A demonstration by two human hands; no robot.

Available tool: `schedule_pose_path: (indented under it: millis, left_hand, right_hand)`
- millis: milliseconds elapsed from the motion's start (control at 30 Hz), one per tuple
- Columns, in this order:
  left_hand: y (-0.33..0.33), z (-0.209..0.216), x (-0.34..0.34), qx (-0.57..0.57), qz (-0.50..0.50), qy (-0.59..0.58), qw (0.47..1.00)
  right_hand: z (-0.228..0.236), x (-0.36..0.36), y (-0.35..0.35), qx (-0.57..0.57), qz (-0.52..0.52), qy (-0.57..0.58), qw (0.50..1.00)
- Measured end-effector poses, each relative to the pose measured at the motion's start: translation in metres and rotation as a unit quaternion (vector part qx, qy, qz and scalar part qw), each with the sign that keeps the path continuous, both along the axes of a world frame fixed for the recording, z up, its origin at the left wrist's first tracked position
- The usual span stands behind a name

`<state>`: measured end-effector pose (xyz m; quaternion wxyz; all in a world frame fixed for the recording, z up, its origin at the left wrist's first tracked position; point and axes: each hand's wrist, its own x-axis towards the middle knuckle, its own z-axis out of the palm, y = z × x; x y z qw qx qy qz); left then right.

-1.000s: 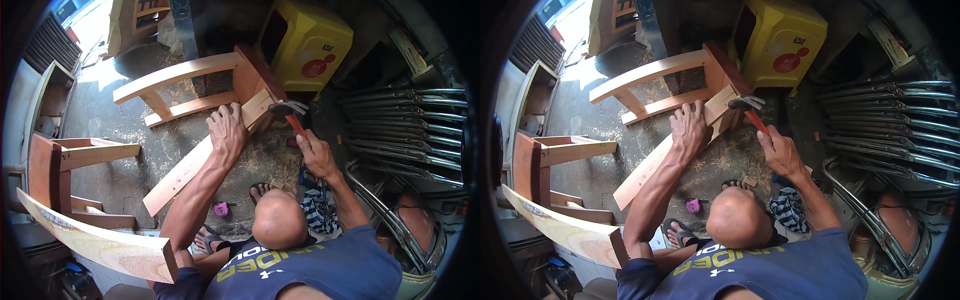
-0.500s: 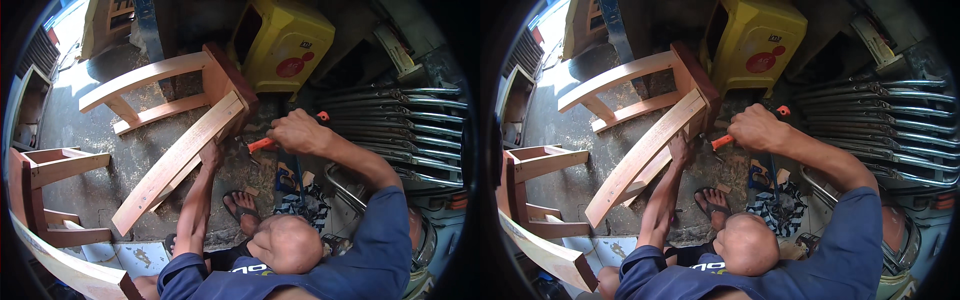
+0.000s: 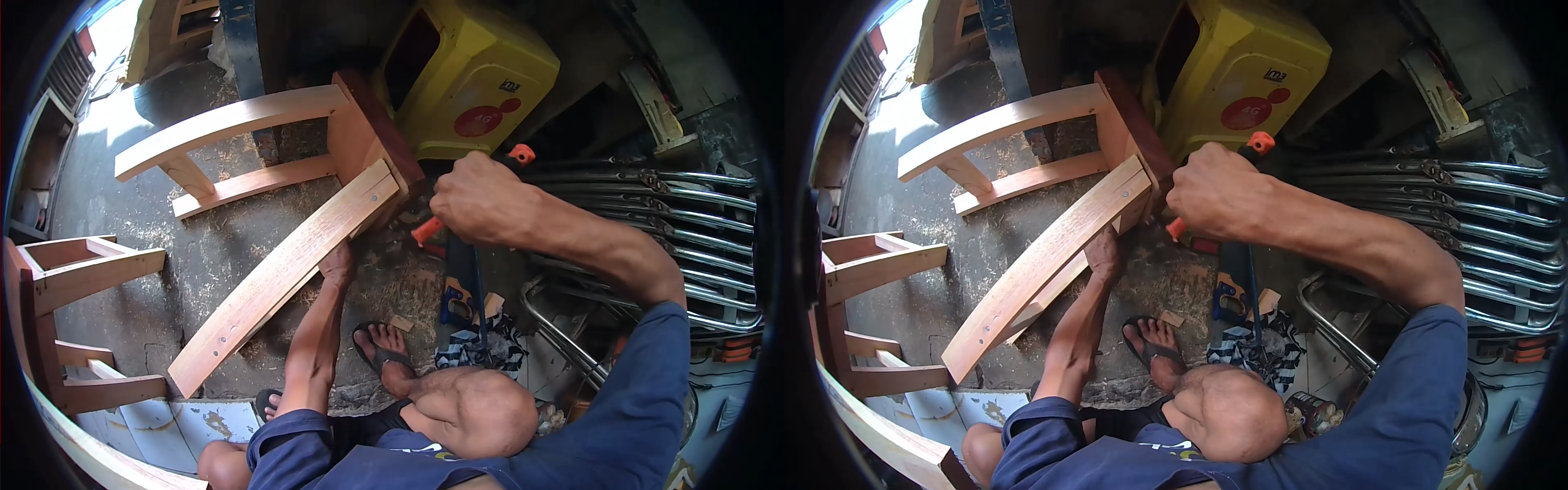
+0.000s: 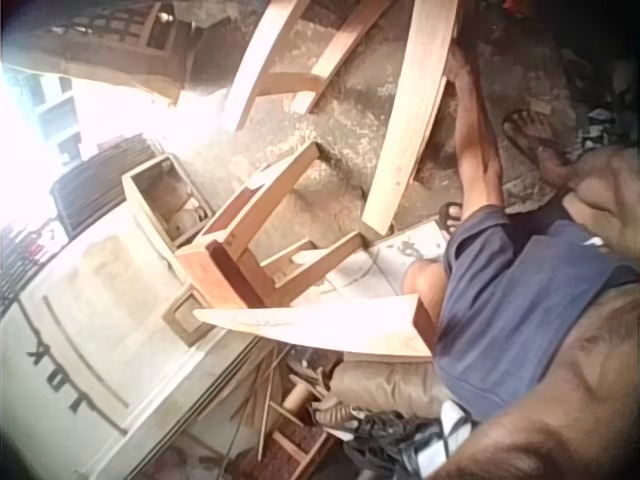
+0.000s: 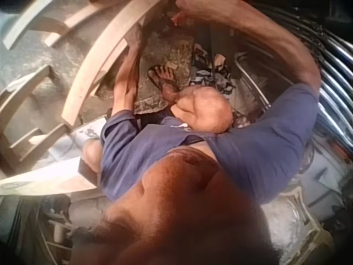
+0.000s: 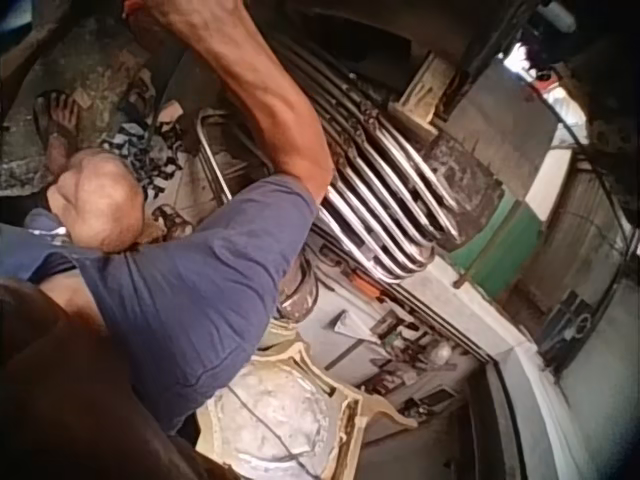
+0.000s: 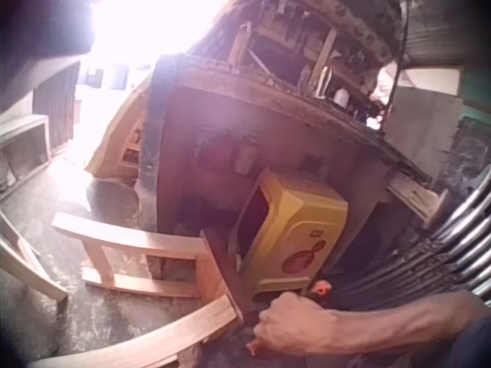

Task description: The person measures a wooden board with a square, marks it with a pen, and cuts it using a hand saw. They then position the cut piece against a wooden frame on the floor and secure it by driving nails with a hammer.

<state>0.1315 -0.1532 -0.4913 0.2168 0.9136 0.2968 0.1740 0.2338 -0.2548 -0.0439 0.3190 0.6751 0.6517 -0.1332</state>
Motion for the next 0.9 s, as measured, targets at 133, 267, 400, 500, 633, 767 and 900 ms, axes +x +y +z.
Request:
schedule_pose_path:
  millis: [133, 267, 400, 500, 633, 767, 900]
  left_hand:
    - [-0.016, 0.032, 0.000, -0.033, -0.022, -0.046, 0.998]
    - [-0.001, 0.035, 0.004, -0.056, 0.018, -0.004, 0.998]
    - [-0.005, 0.044, 0.001, -0.052, 0.022, -0.060, 0.997]
    - [-0.012, 0.046, 0.001, -0.155, 0.007, 0.039, 0.987]
    - [-0.006, 0.032, 0.001, -0.074, 0.036, -0.036, 0.996]
    - [-0.011, 0.030, 0.001, -0.095, 0.030, -0.027, 0.995]
    - [-0.009, 0.029, 0.009, -0.085, 0.024, -0.039, 0.995]
  right_hand:
    - [0.004, 0.000, -0.007, 0.024, -0.025, -0.024, 0.999]
    - [0.002, -0.011, 0.008, 0.034, -0.027, -0.040, 0.998]
    - [0.015, -0.019, 0.013, -0.065, -0.021, -0.021, 0.997]
    - [0.003, -0.018, 0.007, 0.025, -0.034, -0.042, 0.998]
    - [0.020, -0.023, 0.022, -0.035, 0.006, -0.036, 0.999]
    - [0.009, -0.019, 0.016, 0.020, 0.028, -0.031, 0.999]
    - [0.009, -0.011, 0.015, 0.019, 0.027, -0.025, 0.999]
